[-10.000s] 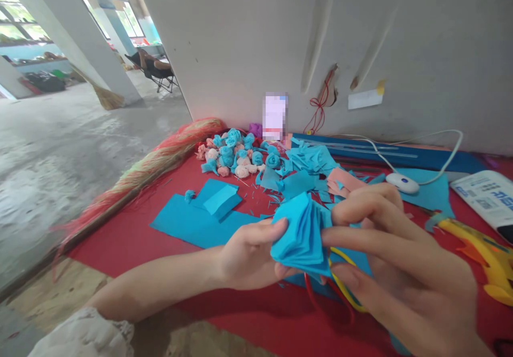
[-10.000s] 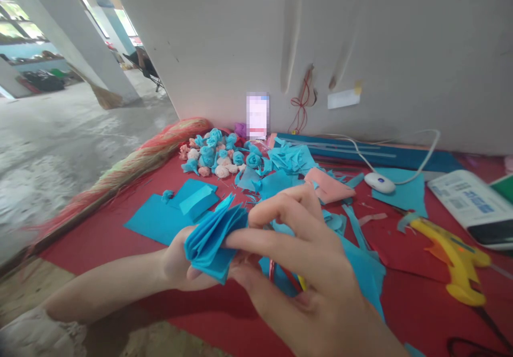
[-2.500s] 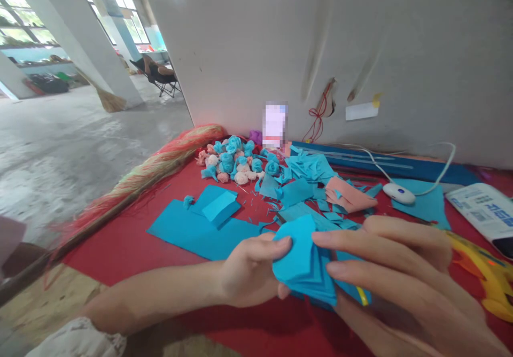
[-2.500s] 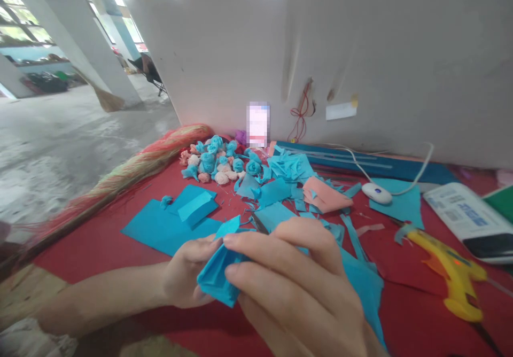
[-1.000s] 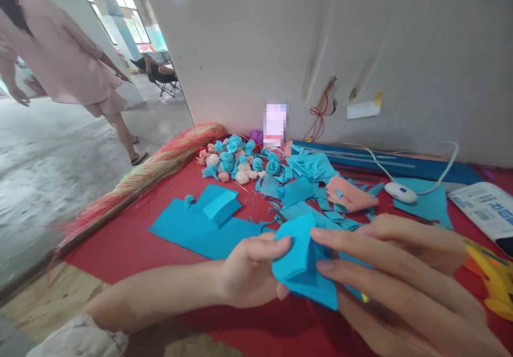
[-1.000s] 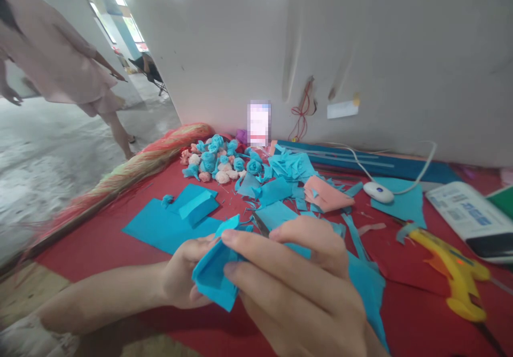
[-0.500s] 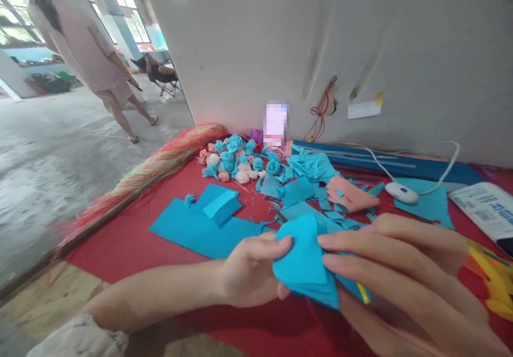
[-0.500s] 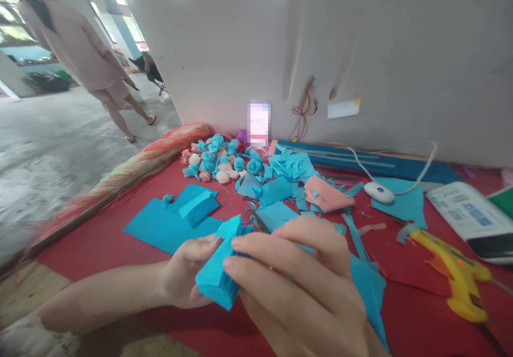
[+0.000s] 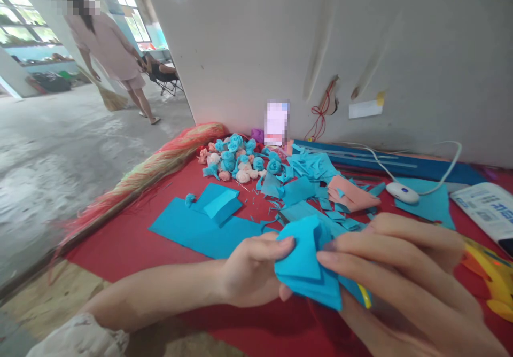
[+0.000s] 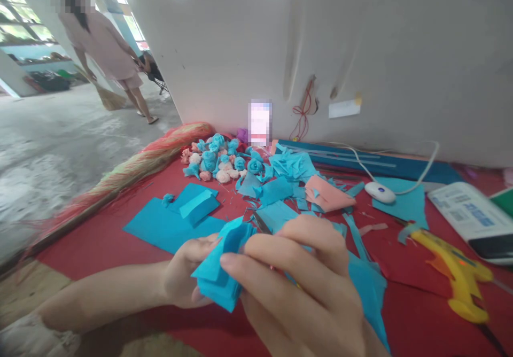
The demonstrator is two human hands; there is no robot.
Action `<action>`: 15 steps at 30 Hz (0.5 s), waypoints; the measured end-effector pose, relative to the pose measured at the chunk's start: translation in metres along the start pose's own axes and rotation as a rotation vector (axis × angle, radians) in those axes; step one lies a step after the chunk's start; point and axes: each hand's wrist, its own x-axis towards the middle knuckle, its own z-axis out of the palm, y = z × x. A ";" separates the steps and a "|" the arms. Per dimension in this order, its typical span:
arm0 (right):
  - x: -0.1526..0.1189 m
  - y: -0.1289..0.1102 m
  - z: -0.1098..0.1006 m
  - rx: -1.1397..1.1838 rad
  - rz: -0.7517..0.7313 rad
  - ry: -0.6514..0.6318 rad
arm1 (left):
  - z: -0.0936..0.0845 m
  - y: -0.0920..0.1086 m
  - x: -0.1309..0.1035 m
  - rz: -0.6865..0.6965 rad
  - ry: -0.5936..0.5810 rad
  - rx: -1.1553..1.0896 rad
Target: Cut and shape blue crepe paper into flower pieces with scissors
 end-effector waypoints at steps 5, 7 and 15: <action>0.002 -0.002 0.003 0.042 0.021 -0.020 | -0.002 -0.001 0.001 0.001 -0.040 0.049; 0.003 -0.002 0.004 0.042 0.026 -0.055 | -0.004 -0.003 0.002 0.004 -0.054 0.092; 0.004 -0.008 0.007 0.088 0.082 -0.077 | 0.002 -0.003 0.002 0.098 -0.026 0.266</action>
